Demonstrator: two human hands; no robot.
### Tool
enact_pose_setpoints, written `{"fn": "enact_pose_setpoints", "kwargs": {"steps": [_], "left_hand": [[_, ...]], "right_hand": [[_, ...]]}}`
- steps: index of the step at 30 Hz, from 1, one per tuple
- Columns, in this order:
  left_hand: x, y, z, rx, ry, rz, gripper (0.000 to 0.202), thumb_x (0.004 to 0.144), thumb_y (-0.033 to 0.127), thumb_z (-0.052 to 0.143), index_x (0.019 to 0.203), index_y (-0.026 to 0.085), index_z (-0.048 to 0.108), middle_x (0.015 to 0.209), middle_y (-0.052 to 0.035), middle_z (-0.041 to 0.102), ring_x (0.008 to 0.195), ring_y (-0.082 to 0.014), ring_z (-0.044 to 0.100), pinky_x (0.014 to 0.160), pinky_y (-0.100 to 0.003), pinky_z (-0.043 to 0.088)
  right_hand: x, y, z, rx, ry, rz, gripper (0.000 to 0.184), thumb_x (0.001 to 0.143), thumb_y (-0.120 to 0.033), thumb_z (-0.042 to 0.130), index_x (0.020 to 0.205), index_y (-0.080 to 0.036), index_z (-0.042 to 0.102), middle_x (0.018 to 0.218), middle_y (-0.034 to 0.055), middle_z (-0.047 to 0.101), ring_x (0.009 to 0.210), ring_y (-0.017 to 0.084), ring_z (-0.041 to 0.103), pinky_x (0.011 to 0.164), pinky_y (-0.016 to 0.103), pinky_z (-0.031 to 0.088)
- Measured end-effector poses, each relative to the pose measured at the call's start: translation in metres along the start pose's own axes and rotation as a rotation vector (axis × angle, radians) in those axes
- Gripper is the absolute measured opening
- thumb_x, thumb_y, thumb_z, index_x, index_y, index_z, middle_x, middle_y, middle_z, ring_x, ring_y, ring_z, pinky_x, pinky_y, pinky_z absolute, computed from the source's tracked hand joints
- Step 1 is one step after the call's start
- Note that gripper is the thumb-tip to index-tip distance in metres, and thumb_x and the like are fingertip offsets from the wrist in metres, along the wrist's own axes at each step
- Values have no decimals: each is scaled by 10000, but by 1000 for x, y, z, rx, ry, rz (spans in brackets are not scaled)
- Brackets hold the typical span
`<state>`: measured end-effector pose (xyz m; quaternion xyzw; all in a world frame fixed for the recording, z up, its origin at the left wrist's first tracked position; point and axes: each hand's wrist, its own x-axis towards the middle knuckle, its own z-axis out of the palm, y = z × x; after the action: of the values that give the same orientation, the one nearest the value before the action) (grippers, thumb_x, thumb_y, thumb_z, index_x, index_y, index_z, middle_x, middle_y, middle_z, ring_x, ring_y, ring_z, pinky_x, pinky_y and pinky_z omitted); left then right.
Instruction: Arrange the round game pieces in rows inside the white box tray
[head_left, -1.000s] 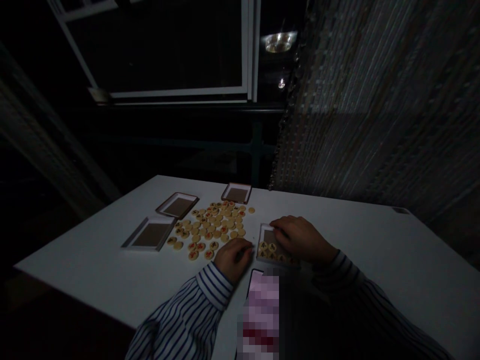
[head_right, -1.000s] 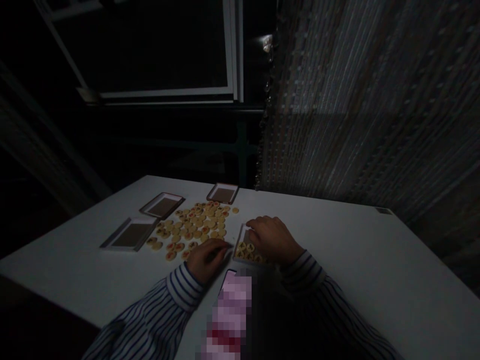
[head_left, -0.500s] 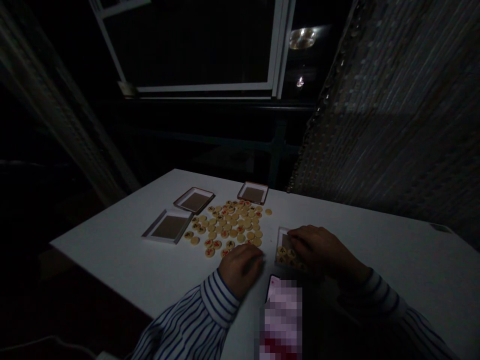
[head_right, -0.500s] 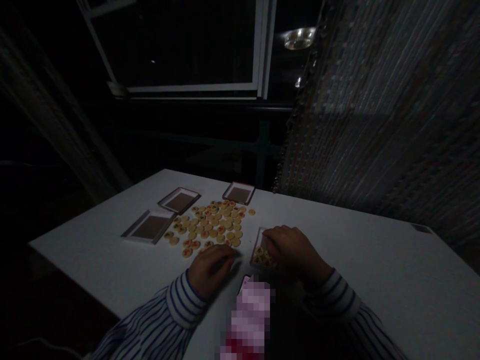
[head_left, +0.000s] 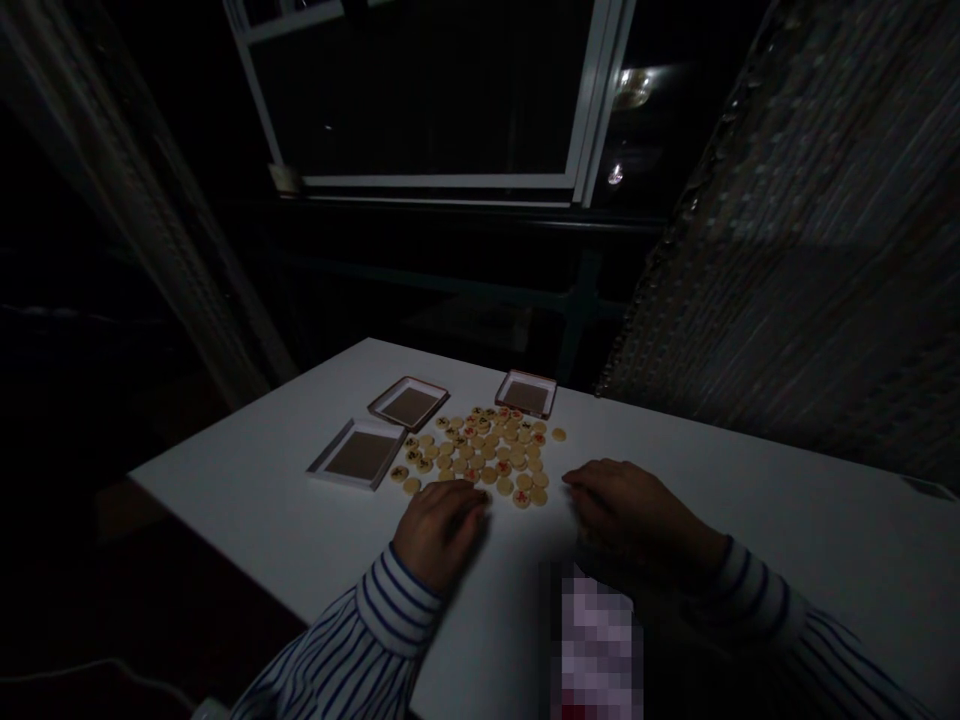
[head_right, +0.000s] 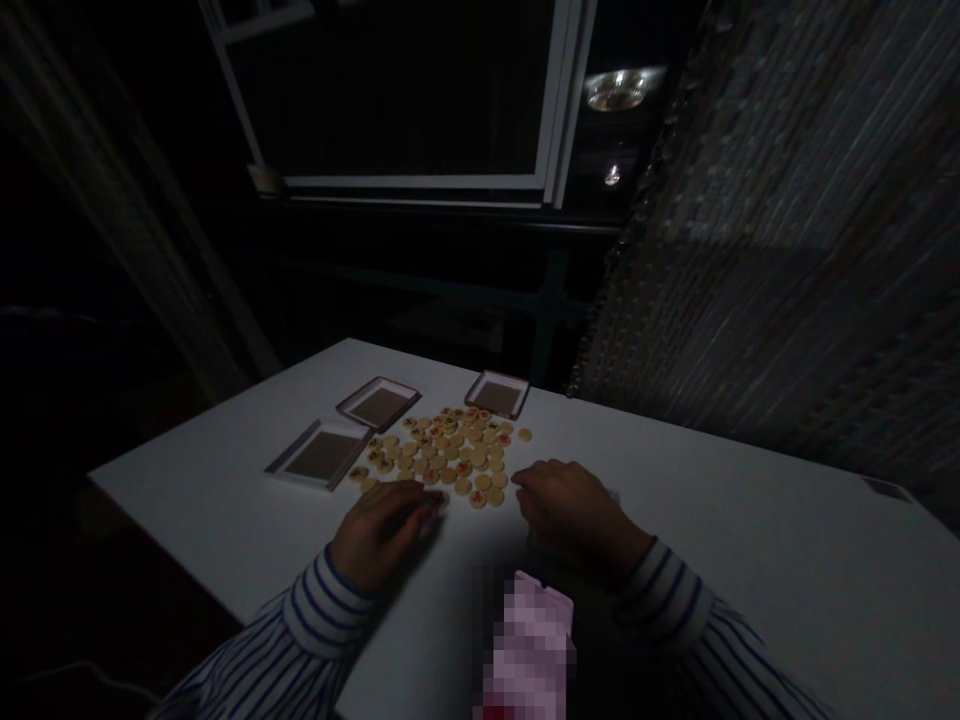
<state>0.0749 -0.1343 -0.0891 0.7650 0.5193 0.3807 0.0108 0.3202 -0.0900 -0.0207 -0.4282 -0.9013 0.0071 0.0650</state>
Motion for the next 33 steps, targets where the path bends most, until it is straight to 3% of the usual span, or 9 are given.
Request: {"fn": "enact_pose_setpoints", "kwargs": {"steps": [14, 20, 26, 33], "left_hand": [[3, -55, -31, 235, 32, -86, 275, 777, 309, 454, 947, 174, 622, 984, -97, 633, 906, -229, 571, 788, -409, 462], [12, -79, -24, 315, 66, -120, 265, 760, 329, 470, 912, 185, 632, 1037, -105, 608, 953, -255, 538, 809, -440, 436], [11, -88, -13, 329, 121, -131, 247, 748, 326, 484, 884, 189, 638, 1042, -106, 595, 1005, -262, 496, 858, -445, 412], [12, -91, -11, 351, 47, -148, 274, 725, 344, 512, 906, 184, 642, 1128, -131, 550, 1066, -315, 443, 879, -516, 361]], "right_hand": [[39, -36, 4, 28, -97, -86, 284, 834, -244, 345, 961, -169, 587, 920, 73, 601, 864, 169, 528, 768, 279, 358], [63, -50, 6, 38, -105, -114, 276, 832, -233, 351, 954, -165, 588, 928, 76, 594, 880, 164, 517, 784, 270, 339], [85, -65, 13, 47, -83, -141, 275, 843, -249, 345, 910, -146, 591, 917, 84, 581, 899, 167, 500, 804, 278, 322], [105, -75, 25, 8, -64, -181, 255, 844, -255, 344, 871, -161, 580, 911, 72, 571, 889, 169, 497, 791, 290, 326]]}}
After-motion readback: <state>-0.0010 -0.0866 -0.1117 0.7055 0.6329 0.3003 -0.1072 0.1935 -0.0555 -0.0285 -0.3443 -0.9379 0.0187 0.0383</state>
